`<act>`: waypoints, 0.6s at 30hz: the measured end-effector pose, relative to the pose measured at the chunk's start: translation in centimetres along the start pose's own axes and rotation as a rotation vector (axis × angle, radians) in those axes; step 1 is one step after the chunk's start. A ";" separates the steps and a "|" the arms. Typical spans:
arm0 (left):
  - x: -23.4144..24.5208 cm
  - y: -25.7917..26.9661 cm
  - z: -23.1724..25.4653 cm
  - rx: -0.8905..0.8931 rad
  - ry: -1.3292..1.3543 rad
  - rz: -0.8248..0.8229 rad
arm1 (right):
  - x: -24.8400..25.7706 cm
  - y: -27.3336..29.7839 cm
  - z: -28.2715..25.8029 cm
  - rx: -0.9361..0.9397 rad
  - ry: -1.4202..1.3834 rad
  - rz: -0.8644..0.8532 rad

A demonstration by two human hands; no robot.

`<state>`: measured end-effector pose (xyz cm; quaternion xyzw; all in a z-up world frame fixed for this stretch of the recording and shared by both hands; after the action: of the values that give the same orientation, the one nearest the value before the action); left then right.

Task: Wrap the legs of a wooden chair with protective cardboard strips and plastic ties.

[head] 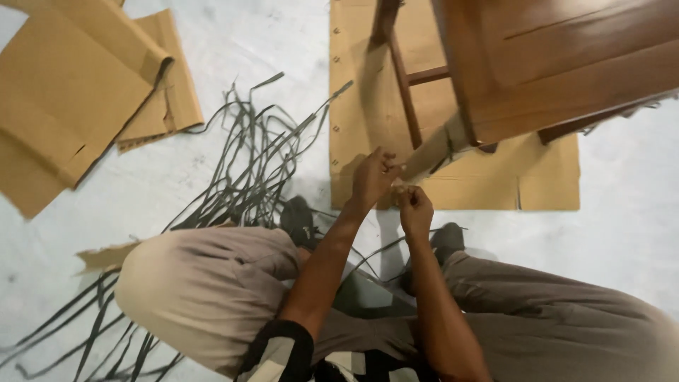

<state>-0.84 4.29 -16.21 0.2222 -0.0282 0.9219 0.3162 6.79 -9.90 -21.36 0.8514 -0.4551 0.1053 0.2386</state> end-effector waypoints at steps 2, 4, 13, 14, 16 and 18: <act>-0.7 -0.2 -4.5 0.084 -0.040 0.069 | -1.3 -0.1 2.2 -0.028 0.067 -0.058; -0.2 -0.1 -7.7 0.163 -0.078 0.136 | -2.5 -0.3 4.5 -0.053 0.135 -0.113; 6.4 2.4 -14.9 0.426 -0.237 0.485 | -6.9 0.3 7.9 -0.093 0.249 -0.328; 6.3 2.5 -17.1 0.425 -0.271 0.495 | -7.4 0.3 8.3 -0.093 0.276 -0.353; 6.6 3.1 -20.5 0.434 -0.305 0.518 | -8.3 0.6 8.2 -0.087 0.308 -0.391; 7.3 4.0 -22.9 0.485 -0.331 0.517 | -9.0 1.2 7.6 -0.082 0.346 -0.443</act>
<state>-17.26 9.69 -33.37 0.4219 0.0850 0.9026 0.0028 0.47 -7.74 -31.09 0.8892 -0.2143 0.1759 0.3641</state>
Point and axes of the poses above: each hand's wrist, its own y-axis away from the middle knuckle, its own x-axis out of the back of the hand, z = x × y, the point moved 3 cm from there along -y, towards the middle knuckle, and after that the axes turned 1 degree about -y, right-handed, at the moved point
